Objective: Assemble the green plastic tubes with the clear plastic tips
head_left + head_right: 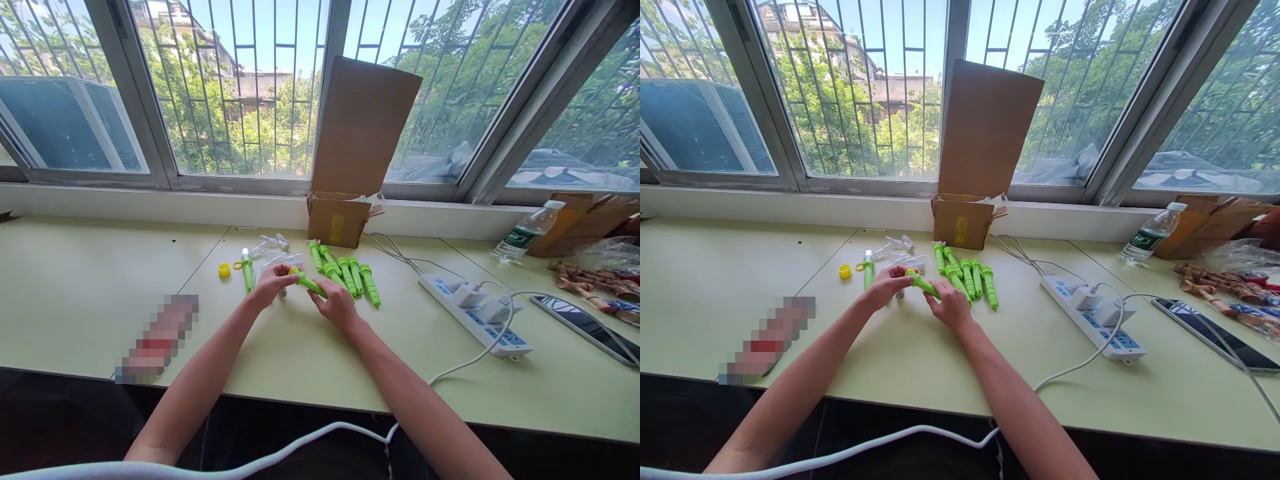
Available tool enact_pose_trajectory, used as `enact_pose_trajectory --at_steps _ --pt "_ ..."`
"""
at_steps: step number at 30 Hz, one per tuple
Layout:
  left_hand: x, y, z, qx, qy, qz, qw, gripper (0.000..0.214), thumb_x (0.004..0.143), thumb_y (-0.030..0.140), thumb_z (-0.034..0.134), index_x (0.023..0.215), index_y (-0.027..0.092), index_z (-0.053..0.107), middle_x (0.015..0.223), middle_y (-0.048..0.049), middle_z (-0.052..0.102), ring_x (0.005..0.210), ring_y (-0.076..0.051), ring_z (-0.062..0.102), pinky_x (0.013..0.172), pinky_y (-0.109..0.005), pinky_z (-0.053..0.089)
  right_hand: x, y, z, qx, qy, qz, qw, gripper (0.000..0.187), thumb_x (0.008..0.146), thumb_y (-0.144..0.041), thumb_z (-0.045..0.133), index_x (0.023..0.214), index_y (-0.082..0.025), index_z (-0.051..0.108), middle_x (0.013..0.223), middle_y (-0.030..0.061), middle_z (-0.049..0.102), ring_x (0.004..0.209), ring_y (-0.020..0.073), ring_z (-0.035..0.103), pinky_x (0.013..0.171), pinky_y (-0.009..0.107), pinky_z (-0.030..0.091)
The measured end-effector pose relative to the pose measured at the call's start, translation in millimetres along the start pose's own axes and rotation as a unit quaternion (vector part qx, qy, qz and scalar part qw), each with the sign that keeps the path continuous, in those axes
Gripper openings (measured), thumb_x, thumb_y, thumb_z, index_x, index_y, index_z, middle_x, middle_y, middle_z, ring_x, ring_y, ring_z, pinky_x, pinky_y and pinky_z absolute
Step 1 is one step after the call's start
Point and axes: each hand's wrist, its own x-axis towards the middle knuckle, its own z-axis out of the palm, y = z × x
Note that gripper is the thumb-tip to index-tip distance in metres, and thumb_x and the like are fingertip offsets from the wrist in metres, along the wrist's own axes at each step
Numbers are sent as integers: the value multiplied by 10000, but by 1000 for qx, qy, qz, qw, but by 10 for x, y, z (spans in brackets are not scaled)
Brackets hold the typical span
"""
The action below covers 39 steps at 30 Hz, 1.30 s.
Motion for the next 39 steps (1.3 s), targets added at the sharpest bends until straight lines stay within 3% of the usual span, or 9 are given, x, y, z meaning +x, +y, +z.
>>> enact_pose_trajectory --at_steps 6,19,33,39 --pt "-5 2 15 6 -3 -9 1000 339 568 291 847 808 140 660 954 -83 711 881 -189 668 829 -338 533 -1 29 28 -4 0 6 1000 366 884 -381 540 1197 -218 639 1047 68 702 895 201 649 785 273 482" --pt "9 13 30 48 26 45 997 351 542 298 858 723 154 594 880 -67 709 788 -159 652 757 -301 512 -11 -5 70 -32 19 32 999 371 874 -398 551 1199 -242 641 1058 65 705 857 203 656 714 270 478" --pt "26 -17 91 97 48 98 989 314 583 338 828 705 168 594 999 -93 697 985 -226 641 910 -412 491 -13 -34 61 6 35 53 998 355 880 -389 546 1179 -228 647 1081 66 705 881 206 654 731 276 480" --pt "29 3 92 179 65 160 968 244 641 330 793 732 178 625 1063 -90 662 1082 -237 598 980 -439 456 -11 -52 40 22 49 59 997 348 885 -393 538 1176 -237 649 1054 66 710 886 205 651 736 271 473"
